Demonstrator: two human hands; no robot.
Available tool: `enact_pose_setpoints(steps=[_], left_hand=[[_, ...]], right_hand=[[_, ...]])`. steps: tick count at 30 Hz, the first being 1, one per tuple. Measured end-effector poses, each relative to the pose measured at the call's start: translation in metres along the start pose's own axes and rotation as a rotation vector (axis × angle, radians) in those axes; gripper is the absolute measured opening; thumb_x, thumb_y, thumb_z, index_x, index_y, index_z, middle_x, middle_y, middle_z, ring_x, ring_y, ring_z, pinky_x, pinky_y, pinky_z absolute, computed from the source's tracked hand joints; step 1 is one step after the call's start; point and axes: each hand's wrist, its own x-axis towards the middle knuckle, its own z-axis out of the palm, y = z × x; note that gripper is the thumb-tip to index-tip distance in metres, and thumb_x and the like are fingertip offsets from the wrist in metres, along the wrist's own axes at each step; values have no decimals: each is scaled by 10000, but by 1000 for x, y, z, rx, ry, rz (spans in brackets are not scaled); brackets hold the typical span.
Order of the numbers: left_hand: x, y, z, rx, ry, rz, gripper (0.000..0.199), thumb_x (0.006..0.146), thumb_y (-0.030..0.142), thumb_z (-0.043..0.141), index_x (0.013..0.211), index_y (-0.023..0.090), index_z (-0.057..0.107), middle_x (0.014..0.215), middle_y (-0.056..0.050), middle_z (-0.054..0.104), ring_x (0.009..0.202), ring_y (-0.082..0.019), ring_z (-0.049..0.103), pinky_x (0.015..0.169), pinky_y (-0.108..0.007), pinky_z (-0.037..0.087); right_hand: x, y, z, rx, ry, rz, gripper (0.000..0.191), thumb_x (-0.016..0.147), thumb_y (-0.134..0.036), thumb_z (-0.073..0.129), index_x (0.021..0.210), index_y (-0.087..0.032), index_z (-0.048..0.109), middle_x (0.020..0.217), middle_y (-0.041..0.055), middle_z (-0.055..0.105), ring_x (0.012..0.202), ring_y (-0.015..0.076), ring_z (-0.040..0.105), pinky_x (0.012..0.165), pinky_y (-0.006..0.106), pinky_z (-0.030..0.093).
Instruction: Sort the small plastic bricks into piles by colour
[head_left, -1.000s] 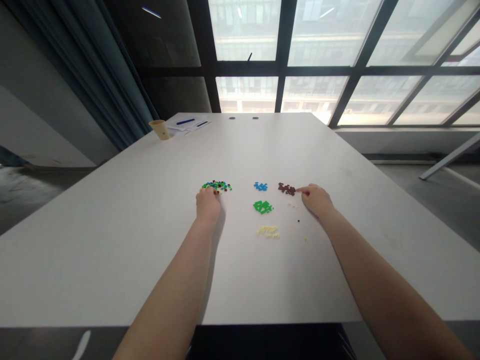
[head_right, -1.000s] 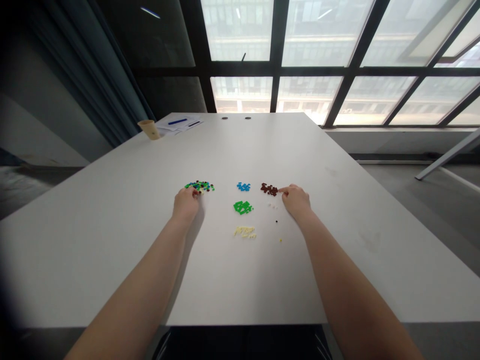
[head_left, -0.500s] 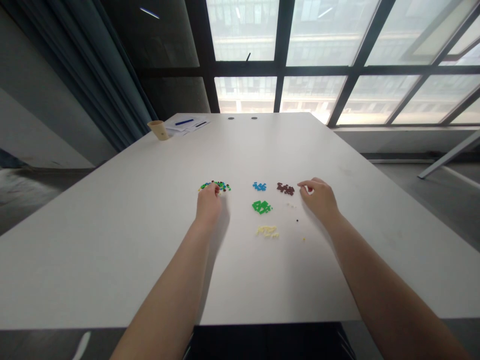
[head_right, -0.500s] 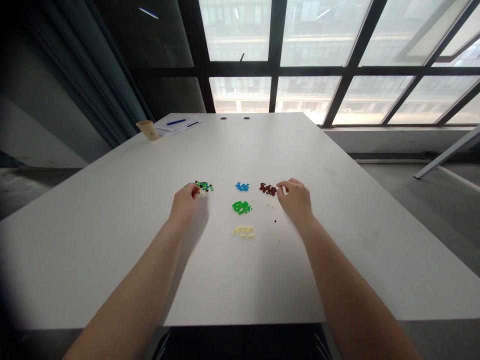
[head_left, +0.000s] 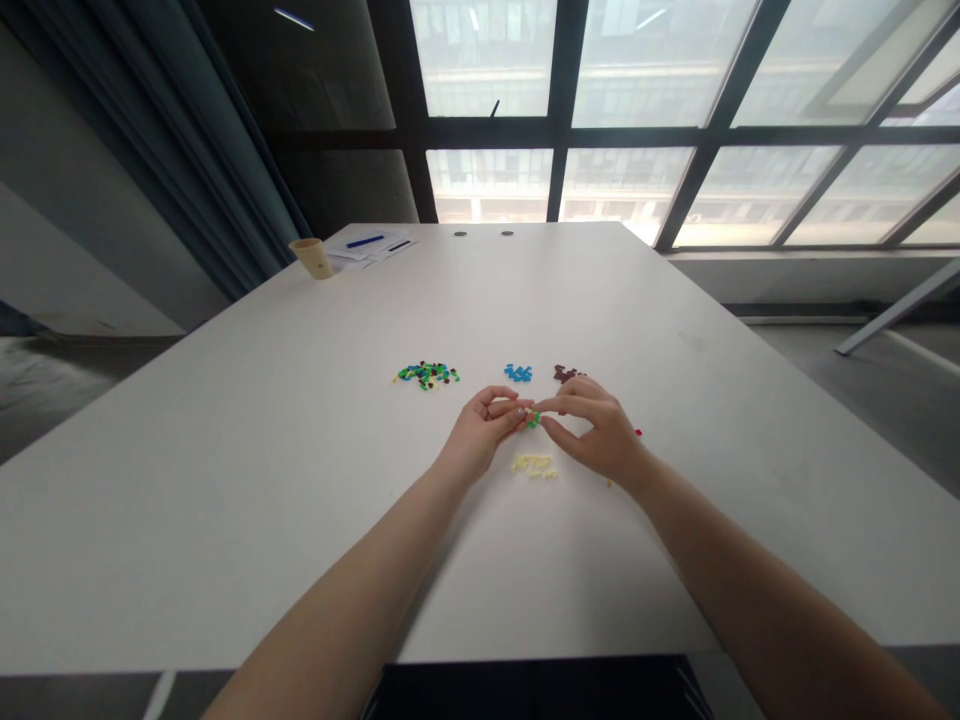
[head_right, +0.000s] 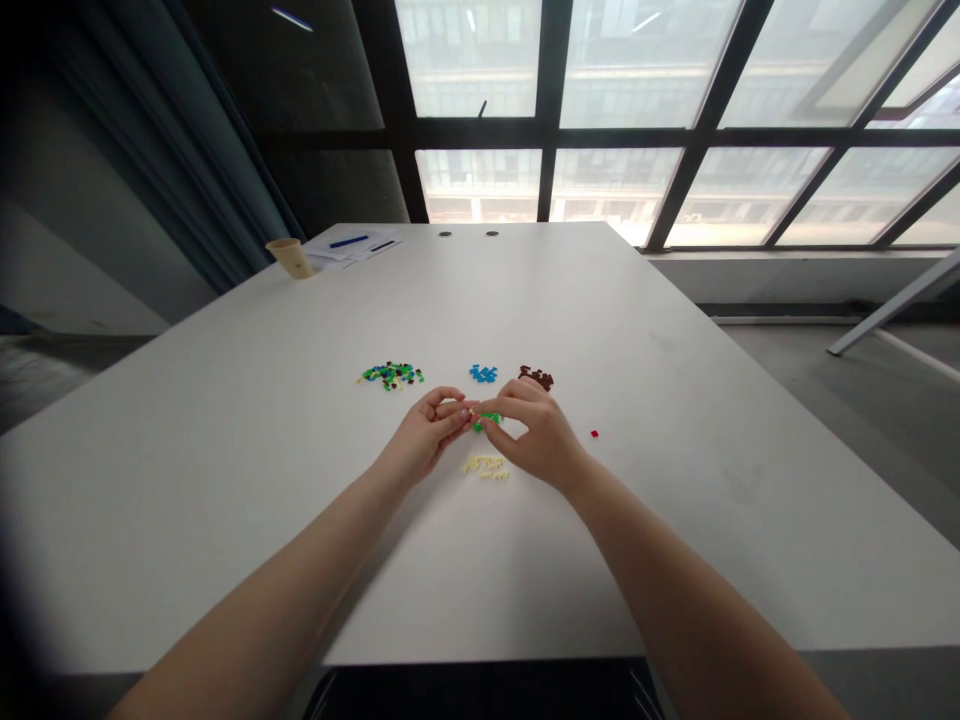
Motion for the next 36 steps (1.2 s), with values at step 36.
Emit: enact_pose_setpoints(steps=[36], left_hand=[[-5,1,-4,-214,-190,-327,297,633,194,755,868,169,575,707,33,597,627,-38,578,579,-126,461]], right_hand=[[-5,-1,12,-15,58,74,120,794,-196,602,863,-201,700,640,-5,494,645,127,480,641,288,414]])
